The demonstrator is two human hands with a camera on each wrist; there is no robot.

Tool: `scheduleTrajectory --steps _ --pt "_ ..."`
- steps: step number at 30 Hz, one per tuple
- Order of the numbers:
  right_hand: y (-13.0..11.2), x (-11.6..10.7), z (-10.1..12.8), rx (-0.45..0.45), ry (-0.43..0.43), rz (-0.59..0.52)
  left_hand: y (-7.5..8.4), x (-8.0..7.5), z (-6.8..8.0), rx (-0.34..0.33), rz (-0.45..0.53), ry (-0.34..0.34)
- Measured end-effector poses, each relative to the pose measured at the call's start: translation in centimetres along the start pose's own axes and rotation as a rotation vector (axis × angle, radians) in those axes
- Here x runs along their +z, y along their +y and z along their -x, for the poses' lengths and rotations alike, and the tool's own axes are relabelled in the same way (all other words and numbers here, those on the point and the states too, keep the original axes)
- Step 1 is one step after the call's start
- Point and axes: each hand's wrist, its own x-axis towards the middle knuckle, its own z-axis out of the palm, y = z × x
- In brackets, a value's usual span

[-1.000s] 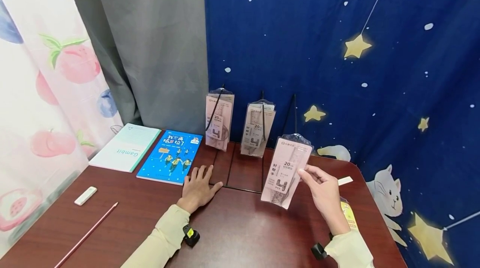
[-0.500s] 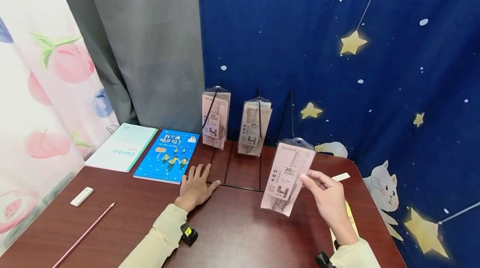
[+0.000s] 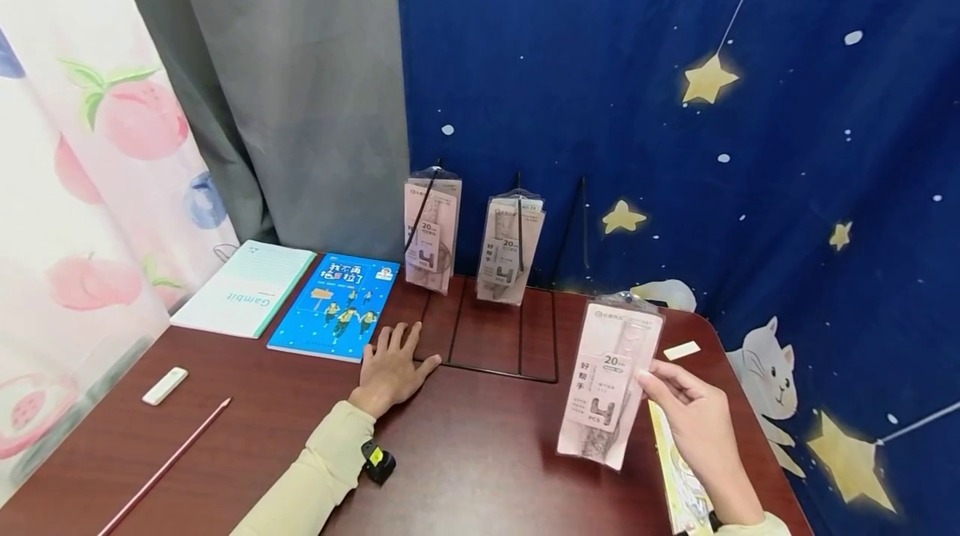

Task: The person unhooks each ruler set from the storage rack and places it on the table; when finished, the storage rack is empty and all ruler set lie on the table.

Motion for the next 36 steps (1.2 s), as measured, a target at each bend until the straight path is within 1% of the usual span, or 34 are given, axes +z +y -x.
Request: scheduleTrajectory --steps 3,7,12,16,20,25,27,31,34,36 --pt "0.7 -0.4 0.1 0.059 -0.015 0.065 -0.2 0.0 0.0 -0.005 -0.002 -0.004" --pt "1.8 -0.9 0.3 0.158 -0.056 0.140 -0.4 0.0 -0.1 -0.010 0.005 -0.008" --pt "3.7 -1.6 0.6 0.282 -0.142 0.169 -0.3 -0.2 0.1 -0.011 0.000 -0.015" --pt "5.4 -2.0 0.8 0.366 -0.201 0.167 -0.1 0.1 0.0 -0.015 -0.002 -0.019" --pt "6.9 -2.1 1.0 0.403 -0.208 0.165 0.0 0.2 -0.1 -0.002 0.005 -0.004" --pt "8.3 -1.9 1.3 0.434 -0.172 0.191 -0.1 0.4 -0.2 0.007 0.000 -0.005" --pt "8.8 -1.8 1.4 0.430 -0.153 0.199 -0.2 0.4 -0.2 0.000 -0.004 -0.013" --pt "9.5 -1.3 1.5 0.403 -0.125 0.217 0.0 0.0 0.0 -0.005 0.002 -0.009" --pt "9.9 -0.9 1.6 0.388 -0.129 0.250 0.1 -0.2 0.0 -0.007 0.008 -0.008" --pt "10.1 -0.6 1.7 0.383 -0.134 0.267 0.0 -0.1 0.0 -0.008 0.002 -0.016"
